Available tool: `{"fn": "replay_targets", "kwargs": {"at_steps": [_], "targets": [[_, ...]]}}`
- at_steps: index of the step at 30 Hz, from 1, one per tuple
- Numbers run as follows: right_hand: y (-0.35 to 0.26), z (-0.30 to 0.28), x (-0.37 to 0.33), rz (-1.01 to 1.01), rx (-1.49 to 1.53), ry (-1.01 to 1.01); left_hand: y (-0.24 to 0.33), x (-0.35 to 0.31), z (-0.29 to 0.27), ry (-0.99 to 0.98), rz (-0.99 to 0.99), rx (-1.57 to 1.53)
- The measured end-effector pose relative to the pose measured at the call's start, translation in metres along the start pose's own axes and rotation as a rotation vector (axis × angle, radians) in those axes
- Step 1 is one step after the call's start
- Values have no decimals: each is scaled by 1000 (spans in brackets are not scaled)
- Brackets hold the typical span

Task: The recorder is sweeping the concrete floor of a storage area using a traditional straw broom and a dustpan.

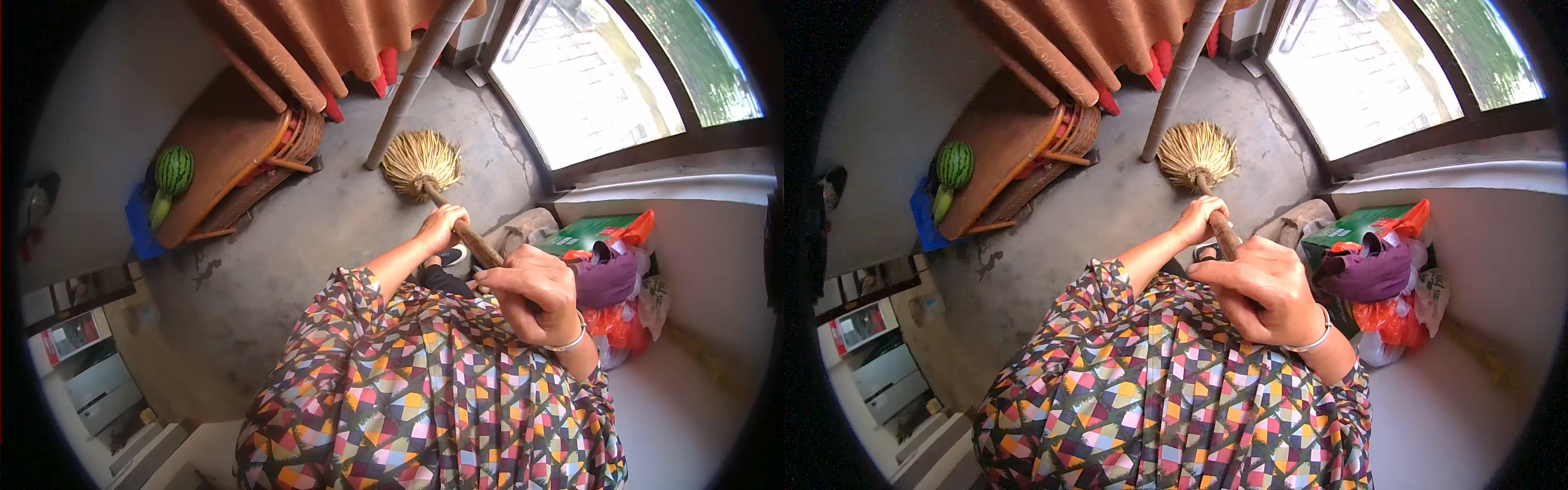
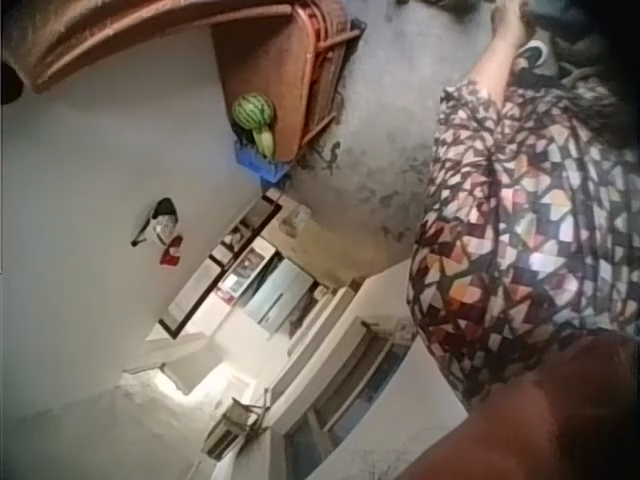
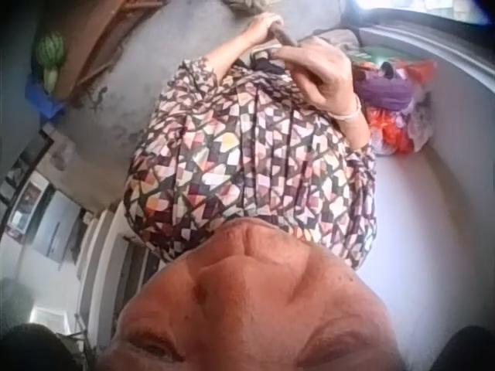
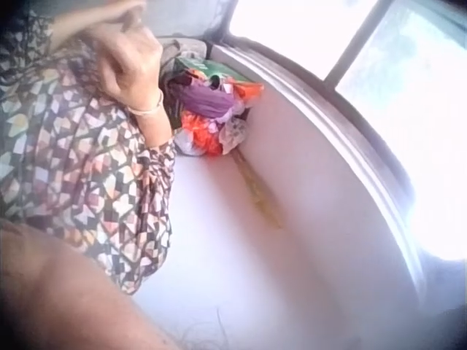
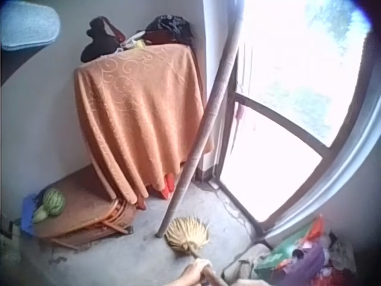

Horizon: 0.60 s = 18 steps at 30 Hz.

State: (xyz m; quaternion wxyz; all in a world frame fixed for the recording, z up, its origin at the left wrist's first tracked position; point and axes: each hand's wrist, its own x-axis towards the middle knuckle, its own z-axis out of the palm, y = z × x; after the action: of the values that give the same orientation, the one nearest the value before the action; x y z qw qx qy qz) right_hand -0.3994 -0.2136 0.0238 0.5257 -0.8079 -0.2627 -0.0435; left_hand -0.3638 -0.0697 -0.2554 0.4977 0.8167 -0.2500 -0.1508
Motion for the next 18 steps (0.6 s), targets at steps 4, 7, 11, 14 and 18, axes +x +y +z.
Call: {"fn": "replay_targets", "kwargs": {"at_steps": [4, 7, 11, 14, 18], "targets": [[6, -12, -3, 132, 85, 123, 2, -9, -1, -73, -13, 28], [11, -24, -4, 177, 119, 198, 21, -12, -19, -142, -49, 25], [13, -40, -4, 273, 263, 166, 31, -27, -36, -227, -93, 82], [20, -50, 0, 341, 311, 97, 36, -43, -49, -265, -213, 125], [28, -32, -22, 618, 437, 155, 22, -65, -49, -272, -274, 149]]}}
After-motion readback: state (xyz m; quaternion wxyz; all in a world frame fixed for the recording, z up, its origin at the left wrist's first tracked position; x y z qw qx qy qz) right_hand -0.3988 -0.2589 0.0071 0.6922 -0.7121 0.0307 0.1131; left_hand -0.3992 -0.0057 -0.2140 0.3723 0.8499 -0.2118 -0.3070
